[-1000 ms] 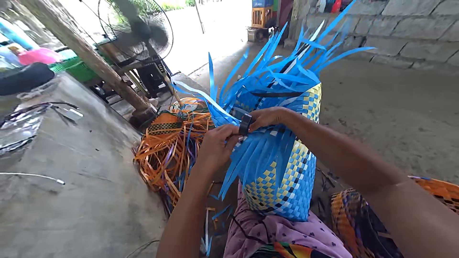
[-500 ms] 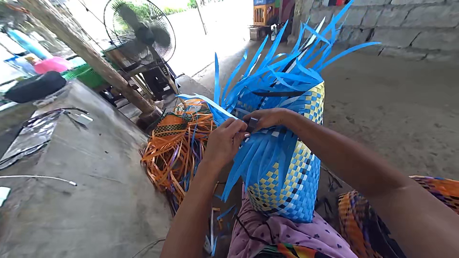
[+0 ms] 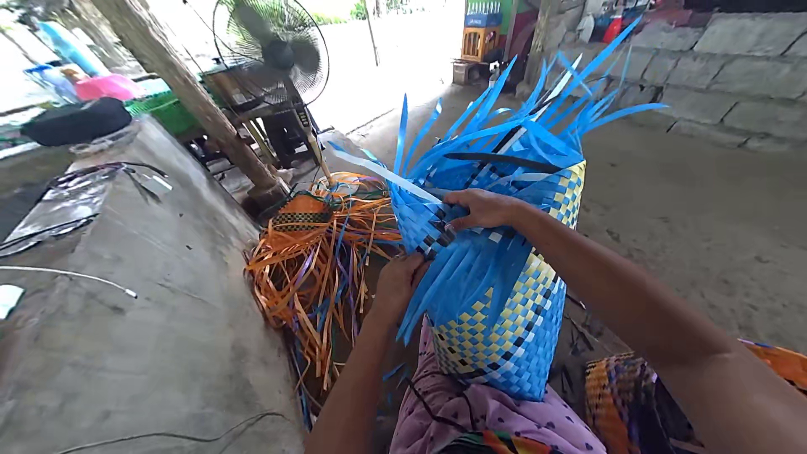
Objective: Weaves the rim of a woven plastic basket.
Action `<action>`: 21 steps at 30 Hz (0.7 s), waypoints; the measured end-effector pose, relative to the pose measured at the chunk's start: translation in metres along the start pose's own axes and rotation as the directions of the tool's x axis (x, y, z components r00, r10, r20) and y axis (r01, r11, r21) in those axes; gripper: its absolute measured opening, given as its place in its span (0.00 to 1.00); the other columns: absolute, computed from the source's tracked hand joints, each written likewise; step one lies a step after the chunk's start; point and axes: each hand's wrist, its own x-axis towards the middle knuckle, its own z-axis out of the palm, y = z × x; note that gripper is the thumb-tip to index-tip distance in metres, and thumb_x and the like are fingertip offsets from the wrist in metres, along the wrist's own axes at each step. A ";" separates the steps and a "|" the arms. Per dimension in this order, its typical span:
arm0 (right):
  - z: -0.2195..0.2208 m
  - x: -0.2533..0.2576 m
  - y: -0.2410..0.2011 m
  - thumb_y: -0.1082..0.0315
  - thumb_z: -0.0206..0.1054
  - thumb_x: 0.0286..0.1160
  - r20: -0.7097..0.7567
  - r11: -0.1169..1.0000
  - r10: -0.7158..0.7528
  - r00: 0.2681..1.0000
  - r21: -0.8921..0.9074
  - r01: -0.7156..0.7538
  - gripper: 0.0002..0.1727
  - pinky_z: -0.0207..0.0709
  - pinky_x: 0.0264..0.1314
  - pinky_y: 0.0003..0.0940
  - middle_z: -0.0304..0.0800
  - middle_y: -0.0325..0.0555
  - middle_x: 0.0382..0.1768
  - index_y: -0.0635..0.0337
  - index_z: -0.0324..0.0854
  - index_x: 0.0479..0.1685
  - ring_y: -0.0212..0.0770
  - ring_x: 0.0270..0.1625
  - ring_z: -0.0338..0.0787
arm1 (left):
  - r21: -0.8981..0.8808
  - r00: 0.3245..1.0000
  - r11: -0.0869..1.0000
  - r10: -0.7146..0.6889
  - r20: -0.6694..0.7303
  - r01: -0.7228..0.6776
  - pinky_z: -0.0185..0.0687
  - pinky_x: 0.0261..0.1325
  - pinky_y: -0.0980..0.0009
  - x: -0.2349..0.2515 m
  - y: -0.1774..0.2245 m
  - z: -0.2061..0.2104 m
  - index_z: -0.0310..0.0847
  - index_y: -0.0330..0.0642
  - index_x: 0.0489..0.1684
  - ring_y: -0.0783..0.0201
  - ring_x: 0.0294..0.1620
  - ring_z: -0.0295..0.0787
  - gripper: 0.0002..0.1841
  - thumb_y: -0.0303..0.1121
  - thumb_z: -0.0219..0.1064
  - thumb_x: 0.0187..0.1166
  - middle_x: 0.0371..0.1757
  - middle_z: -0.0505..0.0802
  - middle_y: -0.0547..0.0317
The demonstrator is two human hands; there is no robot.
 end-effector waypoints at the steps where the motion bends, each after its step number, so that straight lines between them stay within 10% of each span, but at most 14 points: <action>1: 0.000 0.000 0.003 0.61 0.76 0.75 -0.031 0.999 -0.025 0.999 -0.038 0.023 0.22 0.77 0.65 0.53 0.88 0.59 0.53 0.68 0.82 0.60 0.52 0.58 0.87 | -0.041 1.000 0.999 0.015 -0.010 -0.016 0.83 0.56 0.48 -0.007 -0.009 0.003 0.86 0.28 0.31 0.45 0.44 0.91 0.20 0.35 0.58 0.88 0.34 0.91 0.41; 10: -0.007 -0.020 0.025 0.52 0.81 0.66 -0.231 0.994 -0.025 0.973 -0.111 -0.001 0.30 0.81 0.60 0.59 0.92 0.53 0.51 0.57 0.82 0.65 0.52 0.55 0.91 | 0.003 0.839 0.844 -0.534 0.108 0.537 0.80 0.61 0.44 -0.101 -0.091 -0.014 0.88 0.29 0.46 0.46 0.50 0.88 0.20 0.40 0.57 0.90 0.45 0.91 0.40; 14: 0.006 -0.020 0.003 0.61 0.81 0.65 -0.280 0.986 -0.137 0.950 -0.134 0.103 0.42 0.77 0.70 0.64 0.87 0.51 0.68 0.48 0.70 0.85 0.54 0.67 0.88 | -0.543 0.927 0.794 -0.368 -0.071 0.274 0.86 0.60 0.65 -0.045 -0.033 -0.030 0.77 0.28 0.68 0.67 0.49 0.90 0.28 0.47 0.43 0.93 0.48 0.92 0.56; 17: 0.019 -0.020 -0.014 0.64 0.82 0.62 -0.338 0.926 -0.321 0.885 -0.309 0.217 0.37 0.74 0.71 0.64 0.89 0.46 0.68 0.48 0.79 0.78 0.52 0.68 0.87 | -0.955 0.989 0.296 -0.146 -0.014 0.030 0.93 0.52 0.63 0.006 0.007 -0.034 0.63 0.58 0.87 0.59 0.42 0.97 0.44 0.75 0.44 0.77 0.47 0.98 0.55; 19: 0.022 -0.020 -0.014 0.62 0.82 0.60 -0.355 0.873 -0.422 0.834 -0.407 0.269 0.32 0.77 0.61 0.59 0.92 0.44 0.60 0.48 0.84 0.71 0.49 0.60 0.89 | -0.997 0.995 0.071 0.093 0.040 0.034 0.93 0.50 0.63 0.021 0.015 -0.032 0.79 0.64 0.75 0.56 0.44 0.97 0.42 0.79 0.46 0.71 0.54 0.97 0.53; 21: 0.019 -0.023 -0.011 0.62 0.81 0.61 -0.352 0.857 -0.444 0.824 -0.434 0.277 0.29 0.77 0.59 0.56 0.92 0.44 0.58 0.51 0.84 0.68 0.48 0.58 0.90 | -0.987 0.983 0.137 0.153 0.103 0.082 0.92 0.44 0.71 0.011 0.015 -0.030 0.92 0.54 0.57 0.66 0.39 0.95 0.33 0.69 0.50 0.82 0.50 0.97 0.59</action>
